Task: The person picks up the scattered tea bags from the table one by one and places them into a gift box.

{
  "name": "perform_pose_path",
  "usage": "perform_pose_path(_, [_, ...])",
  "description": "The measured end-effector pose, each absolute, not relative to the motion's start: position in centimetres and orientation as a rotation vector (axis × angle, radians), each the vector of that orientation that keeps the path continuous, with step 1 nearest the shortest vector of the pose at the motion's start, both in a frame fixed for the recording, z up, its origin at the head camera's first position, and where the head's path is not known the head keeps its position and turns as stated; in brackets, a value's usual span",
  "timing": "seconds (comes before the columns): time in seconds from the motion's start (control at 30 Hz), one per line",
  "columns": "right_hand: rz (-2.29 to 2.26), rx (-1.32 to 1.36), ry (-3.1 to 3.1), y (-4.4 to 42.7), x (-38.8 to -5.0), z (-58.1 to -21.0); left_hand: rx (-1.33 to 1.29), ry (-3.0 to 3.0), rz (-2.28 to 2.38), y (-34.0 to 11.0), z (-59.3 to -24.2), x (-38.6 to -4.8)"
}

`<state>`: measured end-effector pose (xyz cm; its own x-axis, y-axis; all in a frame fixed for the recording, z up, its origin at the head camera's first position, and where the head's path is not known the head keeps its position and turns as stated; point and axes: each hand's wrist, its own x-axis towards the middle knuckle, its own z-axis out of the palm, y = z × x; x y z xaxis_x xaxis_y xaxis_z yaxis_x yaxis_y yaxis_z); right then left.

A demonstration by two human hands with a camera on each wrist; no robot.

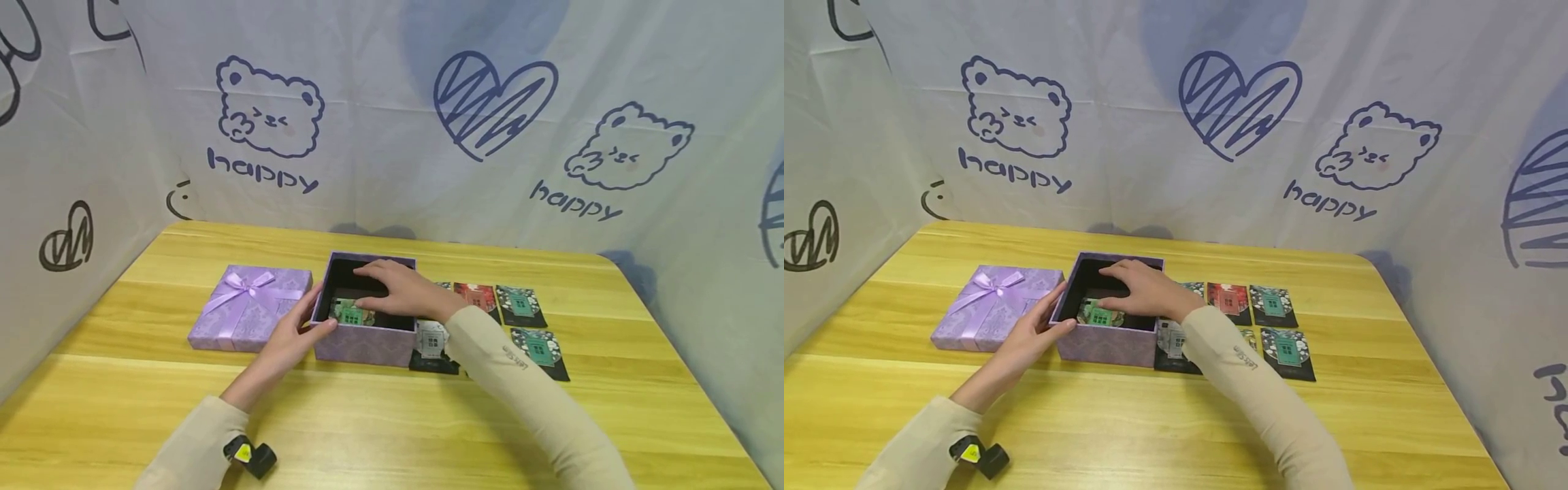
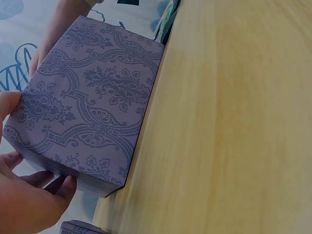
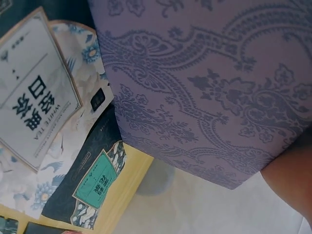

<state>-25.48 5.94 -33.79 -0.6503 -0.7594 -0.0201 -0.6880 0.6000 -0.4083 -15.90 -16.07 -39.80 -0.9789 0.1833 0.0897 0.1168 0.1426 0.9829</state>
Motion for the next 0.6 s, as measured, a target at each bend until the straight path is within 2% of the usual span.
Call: perform_pose_path(0.6, [-0.843,-1.186,2.610,9.8,-23.9,-32.8,0.251,2.348,1.996,-16.0,-39.4,-15.7])
